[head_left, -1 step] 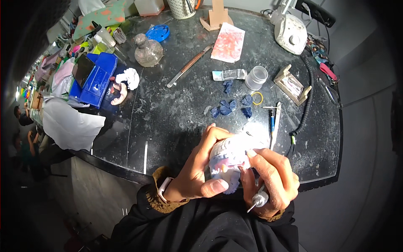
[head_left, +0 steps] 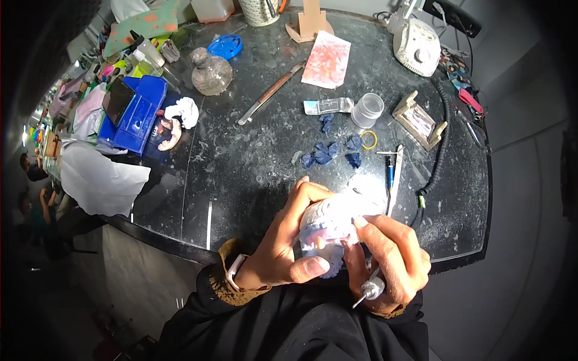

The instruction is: The person uses a rotary tool to sand and shape a pink dental prosthesis. The person then fits the prosthesis onto a white dental cast and continues to sand it.

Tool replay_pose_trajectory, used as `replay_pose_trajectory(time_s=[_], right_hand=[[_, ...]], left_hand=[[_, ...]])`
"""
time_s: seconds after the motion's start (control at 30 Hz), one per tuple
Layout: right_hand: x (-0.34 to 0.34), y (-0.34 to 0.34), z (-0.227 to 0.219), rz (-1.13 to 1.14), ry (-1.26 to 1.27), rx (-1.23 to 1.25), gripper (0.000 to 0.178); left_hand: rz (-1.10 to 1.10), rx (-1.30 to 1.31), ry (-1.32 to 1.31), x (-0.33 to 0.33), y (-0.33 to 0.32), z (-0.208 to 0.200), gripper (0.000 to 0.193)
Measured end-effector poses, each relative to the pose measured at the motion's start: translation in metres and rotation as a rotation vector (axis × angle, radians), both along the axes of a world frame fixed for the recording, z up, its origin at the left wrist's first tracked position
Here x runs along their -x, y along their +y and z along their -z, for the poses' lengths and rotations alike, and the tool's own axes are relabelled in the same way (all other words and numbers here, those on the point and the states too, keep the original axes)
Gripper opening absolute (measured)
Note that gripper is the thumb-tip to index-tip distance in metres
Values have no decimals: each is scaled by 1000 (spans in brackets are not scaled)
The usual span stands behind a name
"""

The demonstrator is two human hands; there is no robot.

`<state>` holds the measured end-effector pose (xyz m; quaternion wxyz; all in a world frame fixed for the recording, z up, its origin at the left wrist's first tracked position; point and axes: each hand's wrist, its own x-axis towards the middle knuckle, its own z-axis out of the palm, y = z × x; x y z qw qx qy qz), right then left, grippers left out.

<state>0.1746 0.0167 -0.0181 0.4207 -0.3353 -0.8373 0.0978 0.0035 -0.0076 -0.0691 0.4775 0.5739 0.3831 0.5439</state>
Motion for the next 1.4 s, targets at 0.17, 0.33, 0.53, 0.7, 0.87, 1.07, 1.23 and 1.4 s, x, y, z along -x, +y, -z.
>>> replay_pose_trajectory(time_s=[0.17, 0.33, 0.53, 0.7, 0.87, 1.07, 1.23, 1.4], right_hand=[[-8, -4, -3, -10, -80, 32, 30], [-10, 2, 2, -88, 85, 129, 43], [-11, 12, 1, -141, 165, 339, 45], [-16, 18, -8, -266, 184, 504, 44], [-19, 19, -16, -292, 168, 587, 45], [-17, 21, -9, -289, 184, 556, 46], [-16, 24, -10, -289, 168, 550, 51], [-15, 28, -13, -311, 146, 545, 52]], left_hand=[[28, -31, -21, 1, 0, 4, 72], [48, -96, 99, 4, 1, 6, 69], [50, -166, 111, 2, 3, 11, 69], [17, -187, 137, 0, 3, 12, 72], [44, -180, 124, 1, 4, 12, 71], [34, -176, 114, 1, 3, 11, 68], [54, -204, 139, 3, 4, 10, 67], [23, -226, 169, 3, 4, 12, 72]])
